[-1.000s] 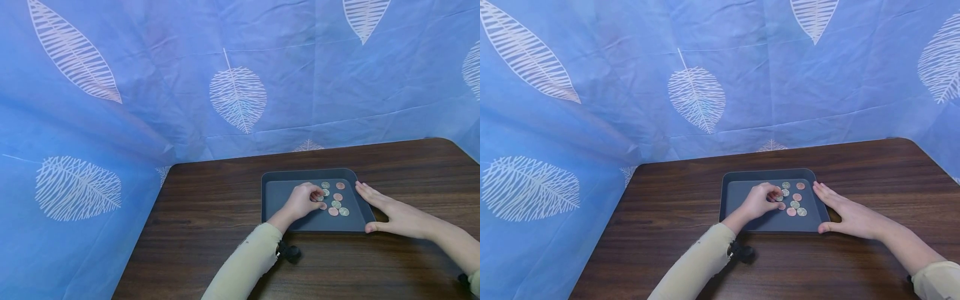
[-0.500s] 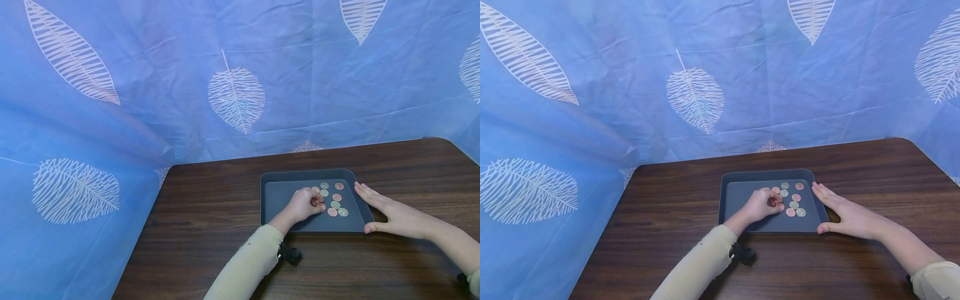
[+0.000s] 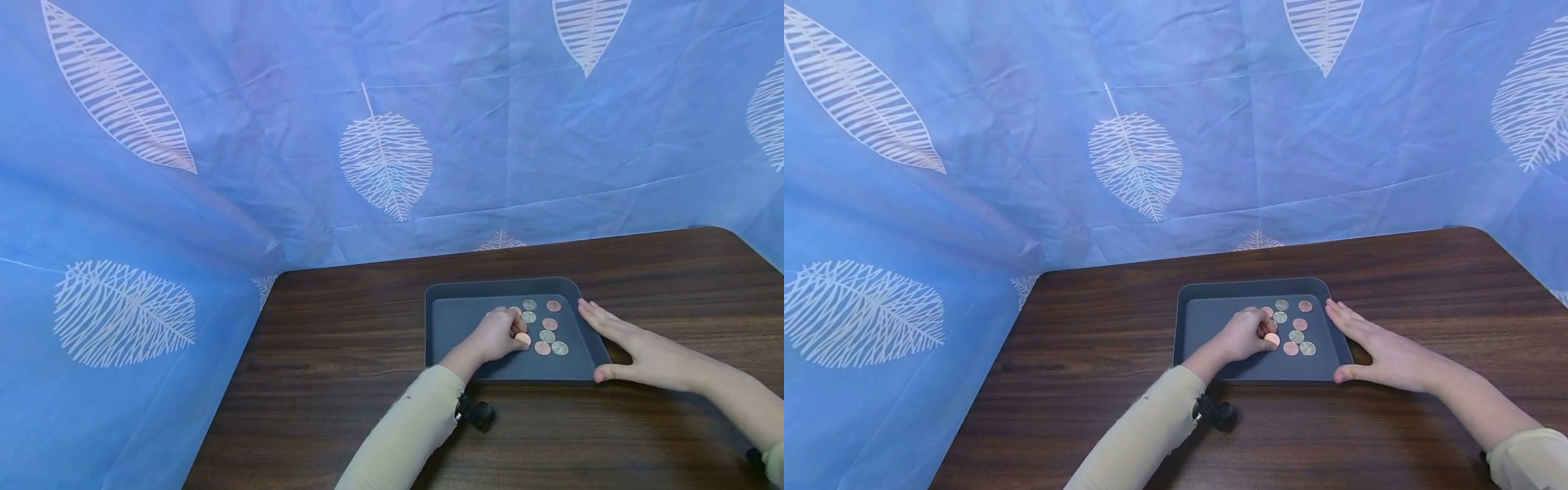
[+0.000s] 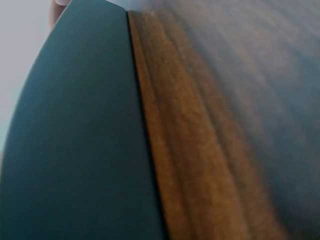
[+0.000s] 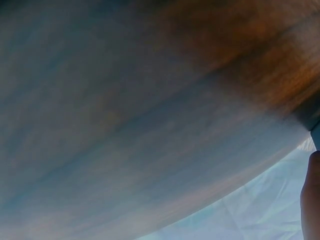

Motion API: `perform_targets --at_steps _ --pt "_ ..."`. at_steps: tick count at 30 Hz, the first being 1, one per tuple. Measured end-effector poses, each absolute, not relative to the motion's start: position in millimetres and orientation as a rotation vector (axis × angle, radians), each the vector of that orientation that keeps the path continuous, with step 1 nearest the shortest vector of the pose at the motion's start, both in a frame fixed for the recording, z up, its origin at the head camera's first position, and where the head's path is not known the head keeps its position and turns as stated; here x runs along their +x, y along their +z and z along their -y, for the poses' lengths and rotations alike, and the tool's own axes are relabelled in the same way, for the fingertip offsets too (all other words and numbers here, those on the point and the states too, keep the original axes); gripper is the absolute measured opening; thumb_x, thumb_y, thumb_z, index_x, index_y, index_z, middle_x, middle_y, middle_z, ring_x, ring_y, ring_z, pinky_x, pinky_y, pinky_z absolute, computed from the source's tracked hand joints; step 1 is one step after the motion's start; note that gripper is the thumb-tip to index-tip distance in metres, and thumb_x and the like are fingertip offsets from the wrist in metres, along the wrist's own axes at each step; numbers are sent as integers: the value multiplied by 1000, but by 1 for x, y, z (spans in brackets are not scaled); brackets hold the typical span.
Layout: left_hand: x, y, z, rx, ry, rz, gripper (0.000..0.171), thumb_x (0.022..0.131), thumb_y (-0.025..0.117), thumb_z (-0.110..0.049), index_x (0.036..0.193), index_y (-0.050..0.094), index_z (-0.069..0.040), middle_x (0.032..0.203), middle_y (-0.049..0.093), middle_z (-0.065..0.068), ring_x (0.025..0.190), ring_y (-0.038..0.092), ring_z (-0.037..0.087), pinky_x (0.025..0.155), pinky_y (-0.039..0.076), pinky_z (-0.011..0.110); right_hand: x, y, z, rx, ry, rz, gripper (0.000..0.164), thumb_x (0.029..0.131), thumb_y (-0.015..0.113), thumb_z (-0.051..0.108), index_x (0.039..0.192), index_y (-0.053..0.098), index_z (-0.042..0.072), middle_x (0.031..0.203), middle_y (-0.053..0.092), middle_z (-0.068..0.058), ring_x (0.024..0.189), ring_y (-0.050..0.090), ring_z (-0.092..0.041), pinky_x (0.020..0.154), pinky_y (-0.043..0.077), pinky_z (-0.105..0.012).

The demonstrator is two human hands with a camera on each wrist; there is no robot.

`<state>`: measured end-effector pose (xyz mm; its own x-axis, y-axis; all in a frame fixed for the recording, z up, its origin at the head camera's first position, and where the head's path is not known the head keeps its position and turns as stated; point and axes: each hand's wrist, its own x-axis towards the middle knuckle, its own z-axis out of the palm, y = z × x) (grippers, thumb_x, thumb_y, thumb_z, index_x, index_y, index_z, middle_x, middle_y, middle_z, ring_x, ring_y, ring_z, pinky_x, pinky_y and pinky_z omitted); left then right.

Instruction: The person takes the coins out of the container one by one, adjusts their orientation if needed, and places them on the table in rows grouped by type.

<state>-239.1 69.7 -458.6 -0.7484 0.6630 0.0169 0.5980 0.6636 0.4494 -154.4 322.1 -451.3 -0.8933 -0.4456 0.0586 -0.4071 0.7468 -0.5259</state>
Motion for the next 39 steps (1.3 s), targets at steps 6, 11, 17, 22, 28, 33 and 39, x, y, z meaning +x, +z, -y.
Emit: perform_targets --at_steps 6,11,17,22,28,33,39 --pt "-237 -459 -67 949 924 -2659 14 81 77 -14 86 65 -11 75 57 -9 67 49 -4 62 38 7 -155 -451 -322 -697 -839 -2870 103 81 76 34 155 6 20 159 1 -9 130 26 -55 79 39 -67" --pt "-237 -461 -67 896 997 -2642 9 81 77 -15 83 68 -12 70 57 -12 63 50 -5 61 40 7 -155 -451 -322 -702 -839 -2870 103 81 76 34 155 5 20 159 0 -7 133 24 -53 80 39 -67" --pt "-238 -464 -66 906 1053 -2632 8 82 76 -14 79 69 -12 67 58 -12 61 51 -6 59 41 8 -156 -452 -322 -701 -837 -2874 102 81 76 34 155 6 21 159 1 -6 136 22 -48 81 39 -66" --pt "-240 -464 -60 902 1212 -2579 5 82 76 -10 81 71 -10 67 60 -11 60 52 -6 59 43 8 -156 -452 -323 -716 -827 -2885 102 82 75 34 155 6 20 159 -1 -5 142 11 -25 81 39 -66" --pt "-241 -456 -48 841 1423 -2516 5 84 74 -9 88 72 -7 72 64 -8 63 54 -4 60 46 13 -155 -452 -323 -714 -825 -2888 103 82 75 35 155 5 19 159 -3 -2 141 6 -15 81 39 -66" --pt "-242 -449 -35 809 1505 -2518 6 84 73 -10 89 72 -7 73 63 -8 64 55 -2 60 47 15 -154 -453 -323 -709 -821 -2889 103 82 75 35 155 5 18 159 -4 -2 142 8 -23 81 39 -66" --pt "-244 -438 -15 773 1606 -2488 6 85 73 -10 90 71 -8 75 64 -7 66 57 1 61 49 18 -154 -453 -322 -708 -816 -2887 103 82 75 35 155 5 18 159 -4 -2 142 11 -31 81 39 -67"
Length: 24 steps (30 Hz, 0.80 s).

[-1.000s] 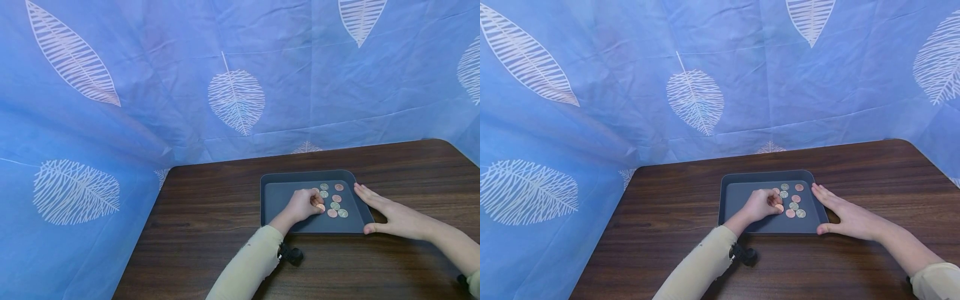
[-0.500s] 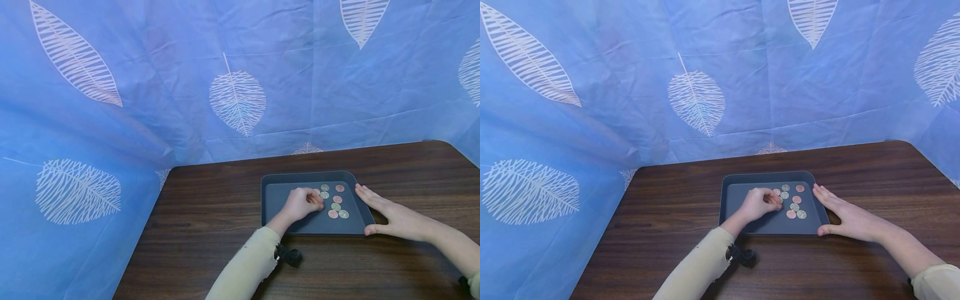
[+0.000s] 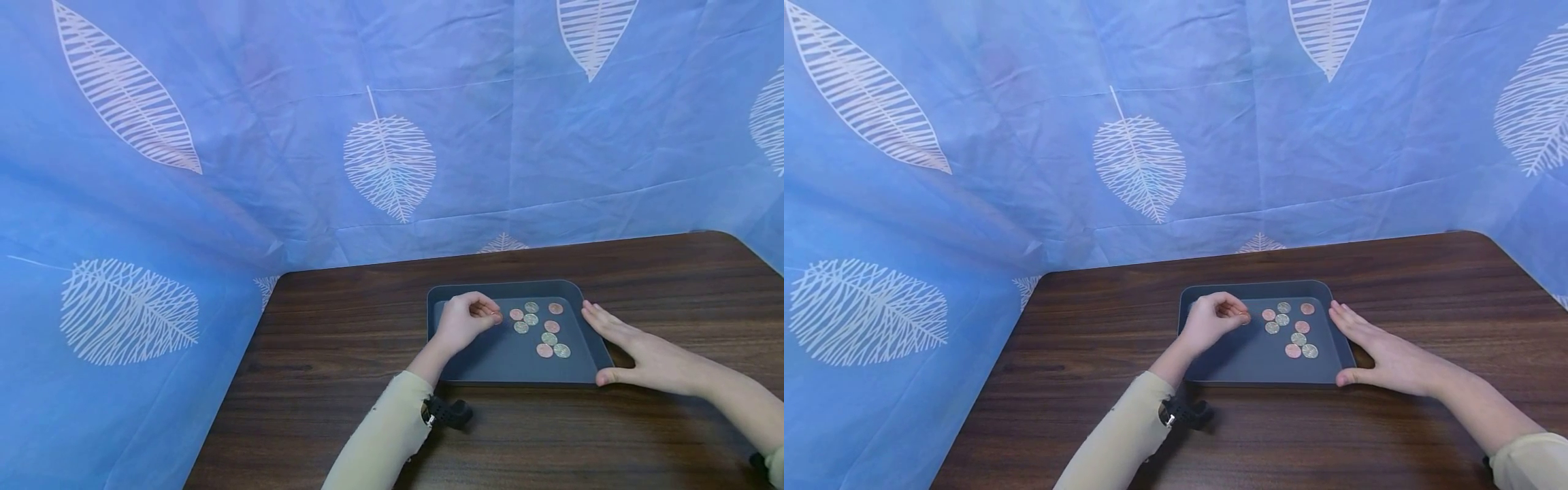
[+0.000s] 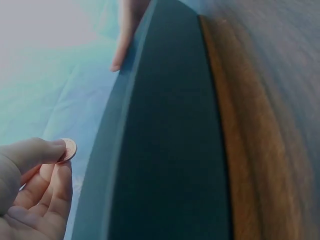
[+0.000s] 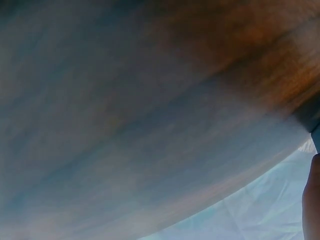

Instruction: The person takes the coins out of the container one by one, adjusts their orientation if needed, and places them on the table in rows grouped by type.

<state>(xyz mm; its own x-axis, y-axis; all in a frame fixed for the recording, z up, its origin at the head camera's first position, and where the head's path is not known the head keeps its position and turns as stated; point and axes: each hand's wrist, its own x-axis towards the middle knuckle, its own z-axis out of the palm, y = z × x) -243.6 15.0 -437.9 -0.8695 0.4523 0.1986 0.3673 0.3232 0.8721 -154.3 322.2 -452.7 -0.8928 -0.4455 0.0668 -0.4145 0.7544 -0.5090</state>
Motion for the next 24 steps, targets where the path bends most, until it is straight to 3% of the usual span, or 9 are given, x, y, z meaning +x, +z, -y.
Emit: perform_targets --at_steps 6,12,16,24 --pt "-248 -432 8 726 1718 -2478 8 85 73 -11 91 70 -7 80 66 -3 69 60 4 64 51 21 -154 -451 -324 -729 -805 -2885 104 81 76 35 155 5 18 159 -5 -2 141 4 -13 81 39 -67" --pt "-253 -428 34 634 1829 -2483 11 85 73 -11 93 70 -5 83 68 2 72 62 9 66 52 24 -150 -449 -326 -725 -792 -2873 107 80 77 37 155 4 18 159 -4 -4 140 13 -33 80 40 -67" --pt "-256 -425 53 570 1890 -2466 14 85 73 -11 95 69 -2 85 68 4 74 62 12 68 53 27 -148 -449 -326 -713 -787 -2871 107 80 77 38 155 3 18 159 -4 -4 141 12 -32 81 39 -66" --pt "-264 -424 91 474 1963 -2485 22 84 74 -10 99 68 4 91 66 16 82 62 25 72 50 25 -148 -450 -327 -726 -779 -2880 106 80 77 38 155 4 18 159 -4 -3 133 -2 8 82 40 -65"
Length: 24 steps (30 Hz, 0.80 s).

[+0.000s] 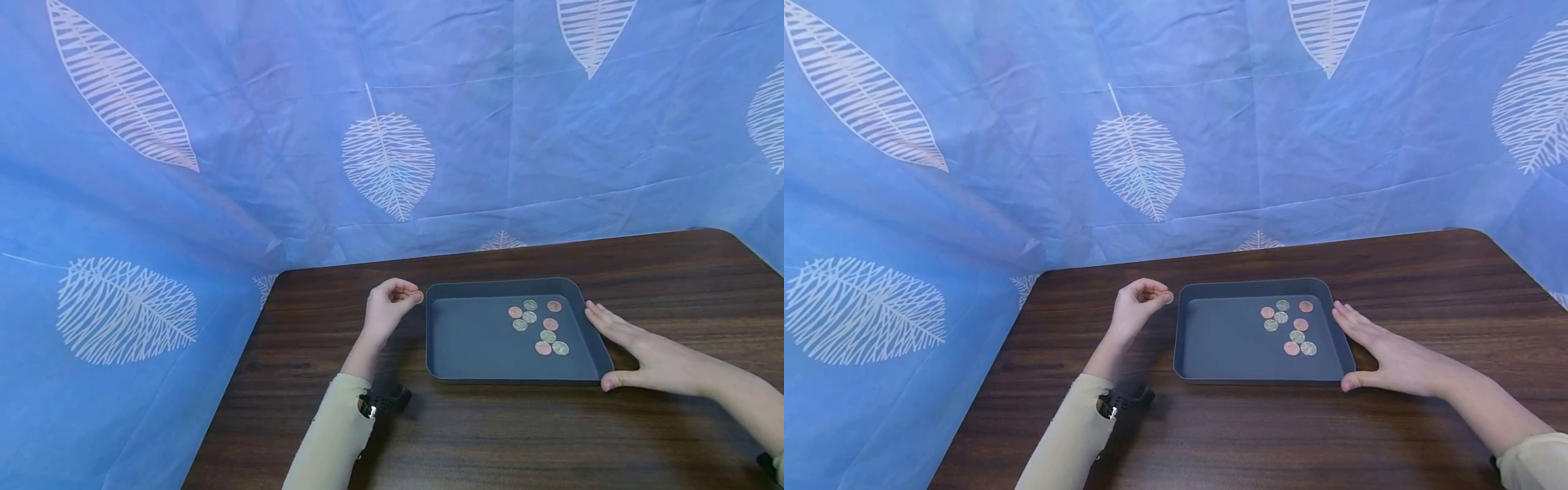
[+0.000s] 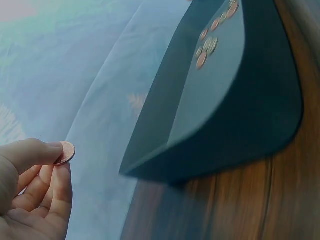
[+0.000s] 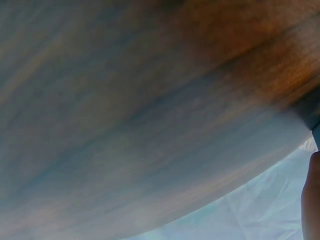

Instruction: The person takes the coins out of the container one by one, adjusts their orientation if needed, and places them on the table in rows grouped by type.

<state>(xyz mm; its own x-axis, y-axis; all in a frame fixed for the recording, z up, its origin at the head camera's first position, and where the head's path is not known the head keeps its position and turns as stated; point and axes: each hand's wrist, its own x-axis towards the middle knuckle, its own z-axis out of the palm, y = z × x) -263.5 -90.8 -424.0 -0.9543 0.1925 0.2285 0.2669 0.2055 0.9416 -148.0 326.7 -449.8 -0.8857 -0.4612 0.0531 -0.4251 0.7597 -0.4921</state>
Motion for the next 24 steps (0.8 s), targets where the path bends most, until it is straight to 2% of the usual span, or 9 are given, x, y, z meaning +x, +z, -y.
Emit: perform_targets --at_steps 2,6,10,14,17,22,24 --pt "-264 -423 100 -428 -1883 2394 22 84 74 -7 100 67 7 93 66 20 85 61 31 72 49 26 -148 -450 -327 -728 -779 -2881 106 80 77 38 155 4 17 159 -4 -3 130 -4 13 82 40 -65" --pt "-255 -409 114 -367 -1866 2406 20 85 71 -3 100 66 10 94 64 25 87 59 38 72 49 27 -148 -450 -326 -726 -779 -2882 107 80 77 38 155 4 17 159 -4 -3 129 -6 15 83 39 -64" --pt "-248 -401 127 -301 -1872 2398 18 86 69 -2 99 65 10 93 64 25 84 60 35 71 48 28 -148 -450 -326 -724 -781 -2881 107 79 77 38 155 4 17 159 -3 -4 130 -5 14 84 39 -64" --pt "-250 -407 142 -233 -1877 2412 21 87 69 -3 101 65 11 95 64 26 86 59 36 75 50 38 -148 -449 -325 -711 -791 -2873 107 80 76 39 155 4 18 159 -4 -3 131 -5 13 84 38 -64" --pt "-259 -424 156 -179 -1880 2421 22 86 70 -3 102 65 11 95 65 26 90 60 42 77 50 45 -148 -450 -326 -708 -793 -2872 107 80 76 38 155 3 18 159 -4 -3 132 -5 11 84 38 -65" --pt "-272 -454 175 -67 -1801 2446 20 84 73 -8 98 68 5 91 69 17 86 63 34 73 50 36 -148 -450 -326 -707 -796 -2870 107 80 76 38 155 3 18 159 -4 -3 134 -4 6 84 38 -65" --pt "-273 -460 178 -28 -1766 2459 17 84 74 -9 96 69 2 88 69 14 84 63 30 71 49 32 -148 -450 -326 -705 -801 -2868 107 80 76 38 155 3 18 159 -4 -4 138 -1 -1 85 38 -65"
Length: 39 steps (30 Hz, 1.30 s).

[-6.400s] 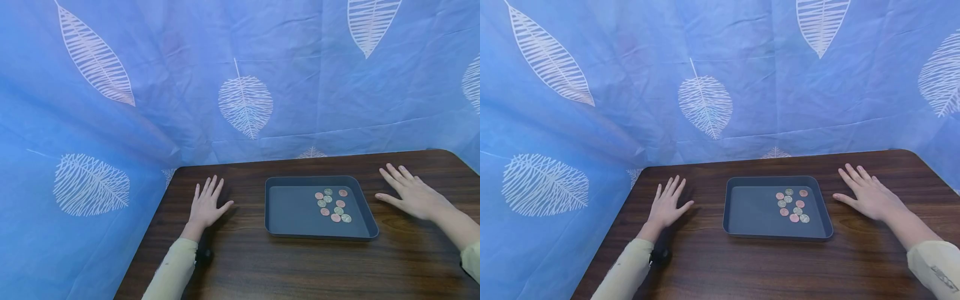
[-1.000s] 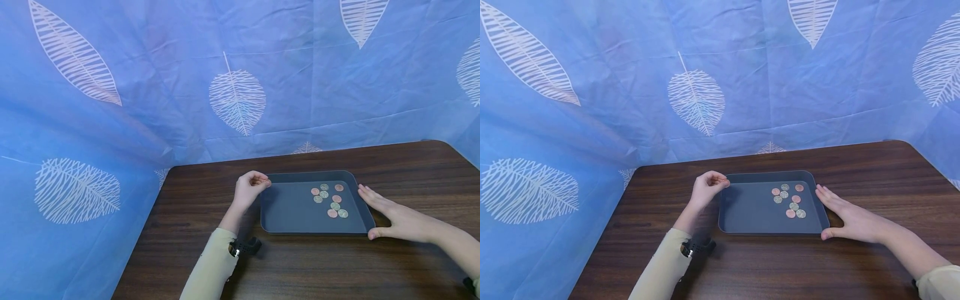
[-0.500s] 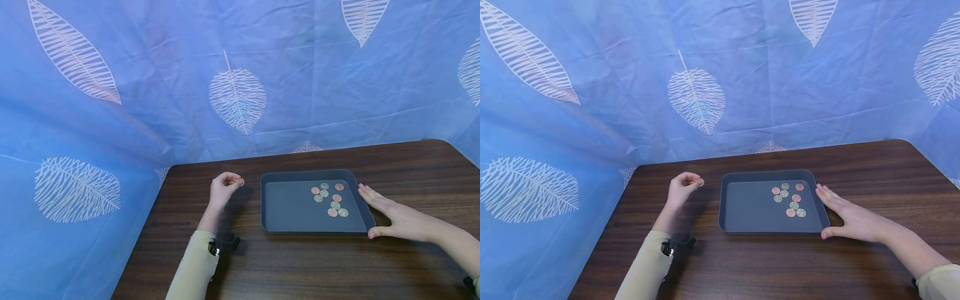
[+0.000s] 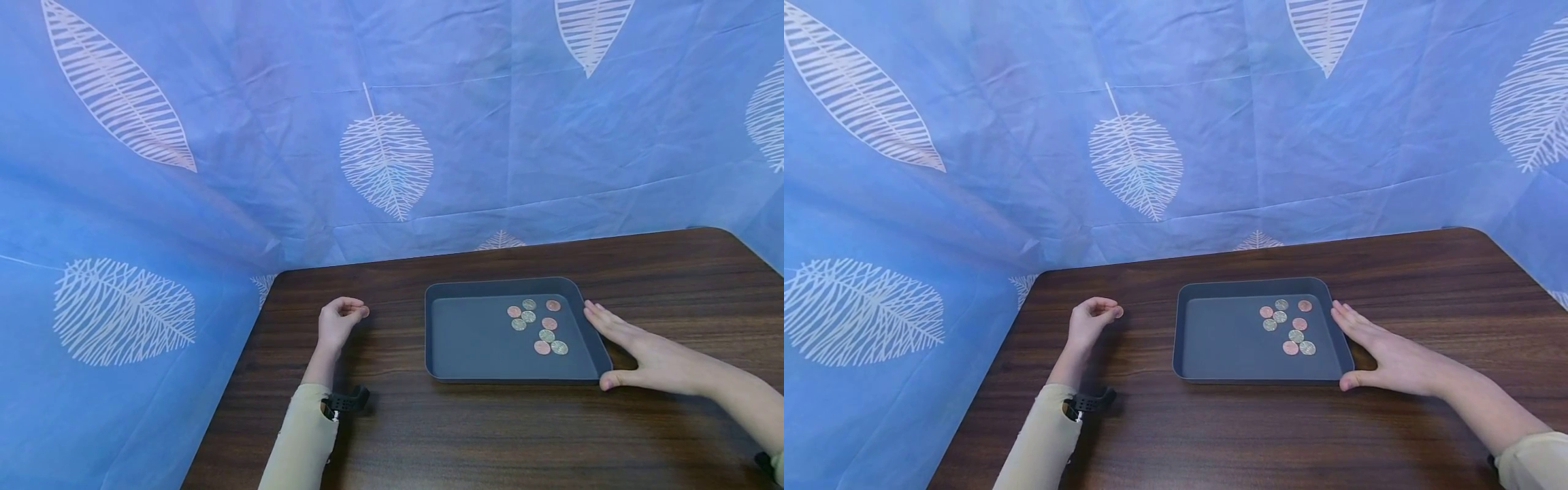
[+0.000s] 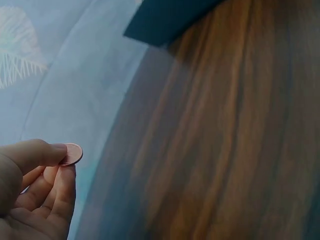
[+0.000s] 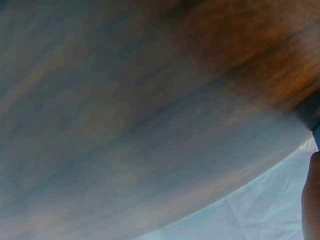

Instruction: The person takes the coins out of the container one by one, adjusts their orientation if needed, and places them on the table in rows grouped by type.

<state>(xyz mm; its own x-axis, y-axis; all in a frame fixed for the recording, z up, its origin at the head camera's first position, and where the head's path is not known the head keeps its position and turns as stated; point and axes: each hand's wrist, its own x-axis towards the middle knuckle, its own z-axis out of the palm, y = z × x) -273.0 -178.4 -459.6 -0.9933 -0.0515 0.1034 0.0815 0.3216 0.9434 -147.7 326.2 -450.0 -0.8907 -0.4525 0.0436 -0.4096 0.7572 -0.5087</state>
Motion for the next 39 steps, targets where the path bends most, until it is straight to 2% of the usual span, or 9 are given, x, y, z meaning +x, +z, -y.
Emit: perform_targets --at_steps 4,8,12,20,27,34,36,39 --pt "-274 -466 184 19 -1734 2480 14 83 74 -8 93 70 0 85 68 11 79 63 27 70 50 29 -147 -450 -326 -703 -800 -2866 107 80 76 38 155 3 18 159 -4 -4 139 -1 -3 85 38 -65" --pt "-274 -471 186 60 -1677 2525 13 82 75 -7 92 70 -1 83 67 8 75 62 20 68 50 27 -147 -451 -326 -702 -788 -2875 107 80 76 39 155 3 18 159 -3 -5 136 -2 3 85 39 -65" --pt "-274 -473 187 77 -1543 2603 10 81 75 -7 89 71 -3 82 66 5 73 61 16 67 48 27 -147 -452 -327 -700 -786 -2874 107 80 76 39 155 3 18 159 -3 -4 137 -1 -1 84 39 -65" --pt "-274 -475 186 63 -1278 2692 6 83 74 -6 86 71 -3 80 65 6 73 59 19 62 48 29 -147 -452 -327 -700 -787 -2879 106 80 76 39 155 3 18 160 -3 -5 137 0 -2 84 39 -65" --pt "-275 -477 186 60 -1251 2678 8 81 75 -4 87 70 -1 82 66 8 77 63 22 65 51 31 -146 -452 -327 -714 -786 -2887 106 80 76 38 155 4 18 159 -3 -4 134 -2 6 84 39 -64" --pt "-275 -479 186 129 -1350 2640 17 80 77 -7 94 69 -2 88 68 8 82 64 22 71 52 34 -146 -452 -326 -704 -795 -2877 106 80 76 38 155 4 18 159 -3 -5 141 4 -15 84 39 -65" --pt "-274 -479 187 145 -1365 2636 19 80 77 -7 96 69 -1 90 67 8 83 64 22 72 52 35 -146 -452 -326 -705 -798 -2877 106 80 76 38 155 4 18 159 -3 -5 141 3 -10 84 39 -64" --pt "-275 -478 187 150 -1375 2616 21 80 77 -7 97 68 0 90 67 9 82 63 22 72 52 36 -146 -451 -326 -710 -798 -2880 106 80 76 38 155 4 17 159 -3 -5 136 -2 4 85 39 -64"
